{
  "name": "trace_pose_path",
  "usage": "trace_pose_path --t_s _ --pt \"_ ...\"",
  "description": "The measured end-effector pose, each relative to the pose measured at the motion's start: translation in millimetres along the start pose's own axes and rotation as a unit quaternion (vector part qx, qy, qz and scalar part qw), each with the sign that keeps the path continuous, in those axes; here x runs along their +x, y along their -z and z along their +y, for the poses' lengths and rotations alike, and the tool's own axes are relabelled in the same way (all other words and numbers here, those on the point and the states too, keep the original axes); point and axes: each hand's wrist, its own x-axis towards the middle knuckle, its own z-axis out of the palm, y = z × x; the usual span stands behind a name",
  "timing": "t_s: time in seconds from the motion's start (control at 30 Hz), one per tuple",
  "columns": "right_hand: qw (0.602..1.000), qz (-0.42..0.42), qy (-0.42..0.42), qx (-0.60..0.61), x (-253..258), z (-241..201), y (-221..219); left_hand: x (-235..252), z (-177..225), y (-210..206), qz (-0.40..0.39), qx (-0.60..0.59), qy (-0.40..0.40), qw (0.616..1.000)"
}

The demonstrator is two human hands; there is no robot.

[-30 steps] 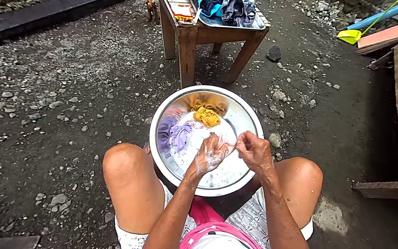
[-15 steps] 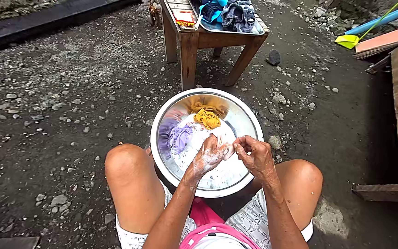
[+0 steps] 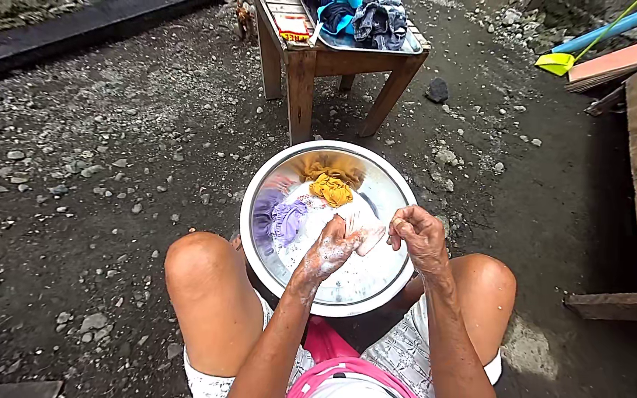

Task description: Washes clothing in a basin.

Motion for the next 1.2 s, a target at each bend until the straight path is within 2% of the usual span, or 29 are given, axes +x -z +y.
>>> trace_pose_path --t_s 0.1,0.23,0.43,0.63,0.73,0.87,1.07,1.1,1.13,1.2 --pt "0.997 -0.019 0.005 0.069 -3 -4 2 -1 2 -2 -0.017 -0.012 0.006 1.000" --pt "0.999 -0.024 0.027 0.038 -6 -8 -5 -1 1 -1 -0.005 0.029 -0.008 1.000" --pt "0.998 -0.028 0.058 -0.009 -9 -14 -8 1 -2 0 0.039 0.020 -0.034 0.998" --pt "0.984 0.003 0.096 -0.151 -9 -15 -10 2 -2 -2 0.043 0.044 -0.037 0.997" --pt "0.963 0.007 0.118 -0.242 -10 -12 -11 2 -2 -4 0.051 0.113 -0.047 0.991" --pt "0.947 -0.013 0.128 -0.294 -10 -9 -14 1 -1 -5 0.076 0.246 -0.044 0.965" --pt "0.890 -0.015 0.151 -0.431 -9 -6 -24 1 -3 -6 0.068 0.263 -0.047 0.961" --pt "0.899 -0.012 0.136 -0.416 -9 -5 -24 2 -4 -5 0.068 0.252 -0.044 0.964" --pt "0.926 -0.011 0.105 -0.363 -8 -3 -22 3 -5 -5 0.069 0.230 -0.037 0.970" --pt "0.988 -0.001 0.019 -0.152 -2 0 -11 7 -10 0 0.074 0.177 -0.026 0.981"
